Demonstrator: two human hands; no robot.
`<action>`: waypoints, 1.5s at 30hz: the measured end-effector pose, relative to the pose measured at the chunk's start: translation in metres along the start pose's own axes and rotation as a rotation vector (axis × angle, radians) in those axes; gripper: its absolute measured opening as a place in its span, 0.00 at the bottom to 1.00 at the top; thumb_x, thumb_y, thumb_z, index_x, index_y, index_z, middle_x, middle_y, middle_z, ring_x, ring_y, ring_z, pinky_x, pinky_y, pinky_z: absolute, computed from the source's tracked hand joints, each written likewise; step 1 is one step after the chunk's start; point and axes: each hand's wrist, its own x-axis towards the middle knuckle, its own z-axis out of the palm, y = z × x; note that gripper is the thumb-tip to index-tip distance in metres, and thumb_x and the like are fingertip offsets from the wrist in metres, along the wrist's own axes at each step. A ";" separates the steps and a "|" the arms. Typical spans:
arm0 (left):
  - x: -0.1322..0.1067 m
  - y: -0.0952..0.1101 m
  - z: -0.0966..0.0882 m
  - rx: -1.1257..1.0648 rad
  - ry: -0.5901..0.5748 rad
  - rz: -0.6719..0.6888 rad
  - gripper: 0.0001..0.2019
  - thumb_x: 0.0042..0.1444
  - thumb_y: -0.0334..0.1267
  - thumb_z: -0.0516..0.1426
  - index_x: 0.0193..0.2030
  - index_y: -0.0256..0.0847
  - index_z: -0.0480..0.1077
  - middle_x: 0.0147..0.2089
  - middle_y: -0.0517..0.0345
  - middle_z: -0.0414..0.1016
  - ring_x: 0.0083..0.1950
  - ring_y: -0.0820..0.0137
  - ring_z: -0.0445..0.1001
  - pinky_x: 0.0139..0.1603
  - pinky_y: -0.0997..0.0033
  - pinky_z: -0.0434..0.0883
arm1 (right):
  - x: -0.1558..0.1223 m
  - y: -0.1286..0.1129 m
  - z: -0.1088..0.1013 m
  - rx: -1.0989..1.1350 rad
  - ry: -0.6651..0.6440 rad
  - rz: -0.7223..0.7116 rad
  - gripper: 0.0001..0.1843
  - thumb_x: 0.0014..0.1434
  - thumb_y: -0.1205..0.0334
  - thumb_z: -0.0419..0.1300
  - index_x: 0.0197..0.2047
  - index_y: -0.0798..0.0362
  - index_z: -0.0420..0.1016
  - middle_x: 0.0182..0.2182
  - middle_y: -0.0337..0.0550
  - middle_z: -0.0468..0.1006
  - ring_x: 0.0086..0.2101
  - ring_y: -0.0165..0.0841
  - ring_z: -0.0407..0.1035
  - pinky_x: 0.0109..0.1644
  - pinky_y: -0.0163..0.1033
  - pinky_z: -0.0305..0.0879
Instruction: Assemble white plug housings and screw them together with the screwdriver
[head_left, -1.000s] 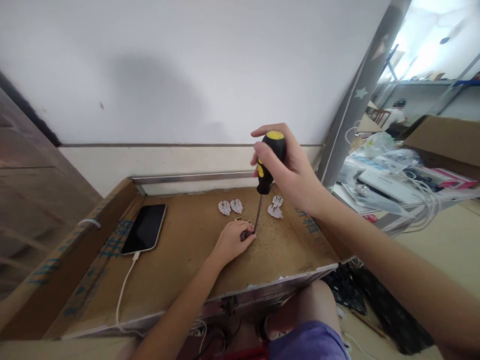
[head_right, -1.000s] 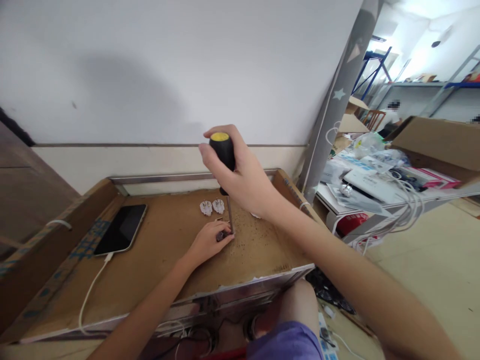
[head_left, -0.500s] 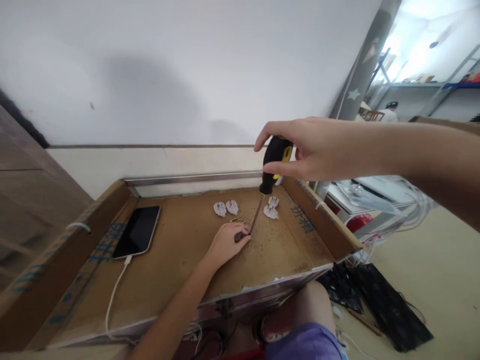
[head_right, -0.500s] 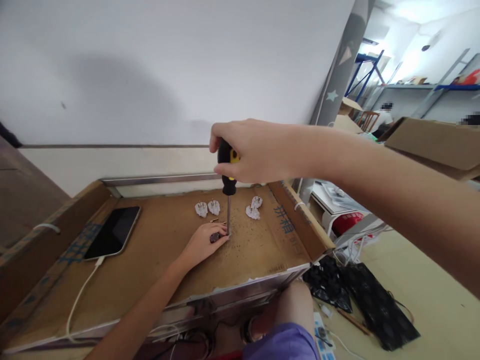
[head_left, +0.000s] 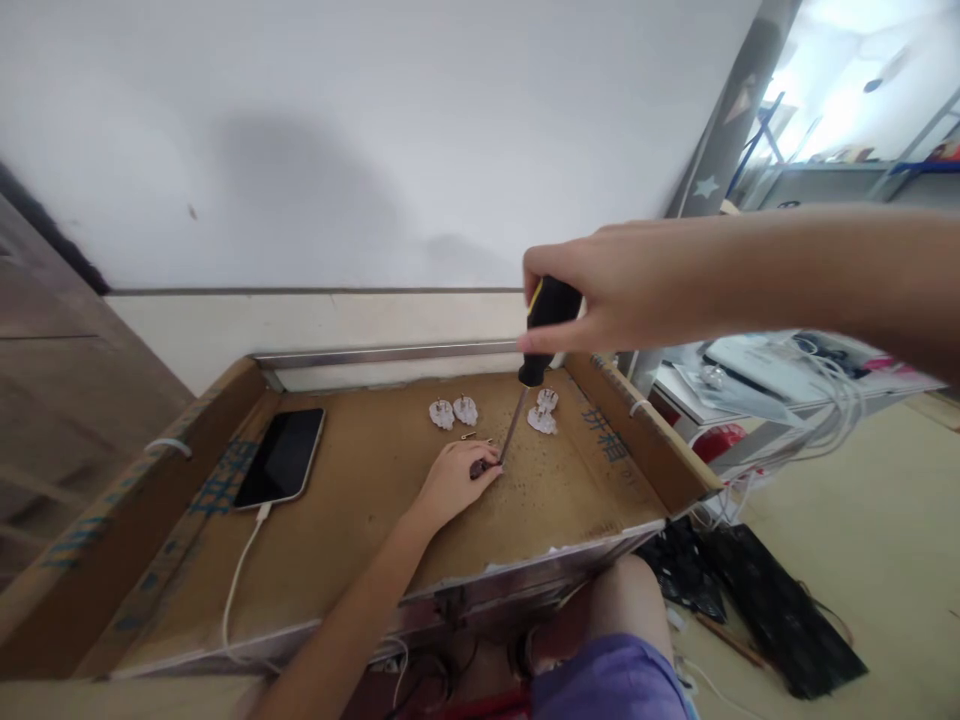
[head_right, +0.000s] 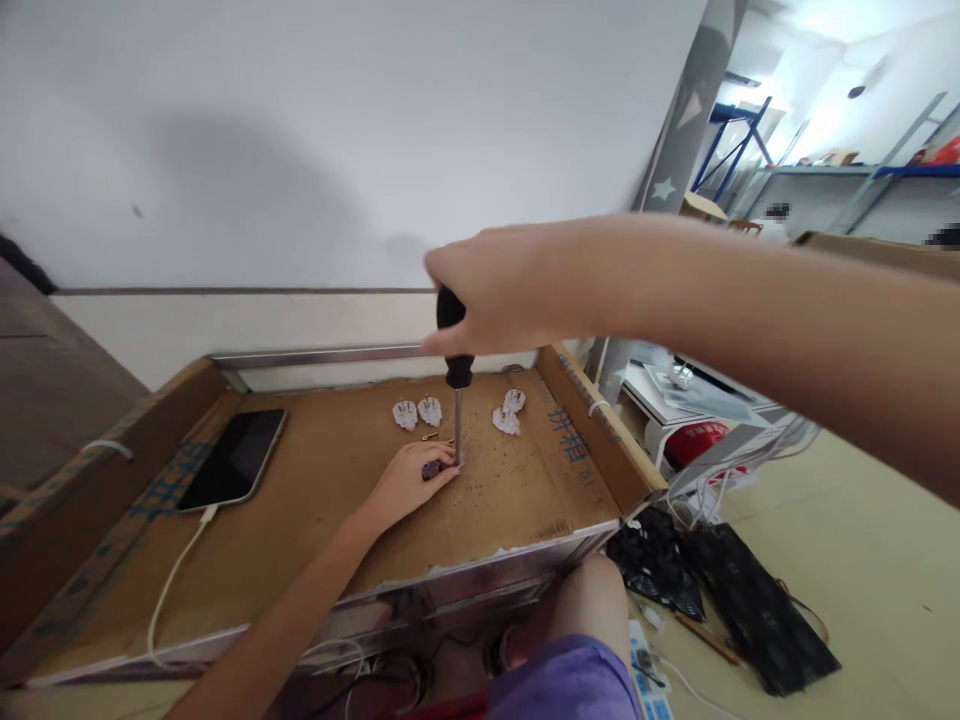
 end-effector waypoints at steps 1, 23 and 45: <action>0.000 0.000 0.000 0.006 -0.003 0.000 0.01 0.51 0.36 0.60 0.32 0.43 0.73 0.41 0.58 0.79 0.50 0.63 0.74 0.53 0.59 0.66 | 0.000 -0.001 0.000 -0.002 -0.048 -0.023 0.20 0.49 0.44 0.60 0.35 0.53 0.74 0.28 0.36 0.75 0.33 0.29 0.71 0.30 0.33 0.57; -0.003 0.000 0.002 0.010 0.033 0.022 0.03 0.52 0.34 0.57 0.31 0.44 0.72 0.42 0.59 0.79 0.50 0.65 0.74 0.53 0.60 0.66 | 0.004 0.000 -0.003 -0.008 -0.165 0.014 0.26 0.43 0.46 0.65 0.43 0.53 0.73 0.28 0.34 0.76 0.30 0.28 0.70 0.31 0.37 0.58; -0.003 0.005 -0.001 0.031 0.009 -0.023 0.03 0.51 0.34 0.56 0.31 0.43 0.72 0.42 0.58 0.79 0.50 0.64 0.74 0.54 0.59 0.65 | 0.006 -0.029 0.007 0.172 0.024 0.023 0.21 0.44 0.56 0.65 0.42 0.47 0.67 0.25 0.37 0.71 0.29 0.34 0.68 0.31 0.37 0.56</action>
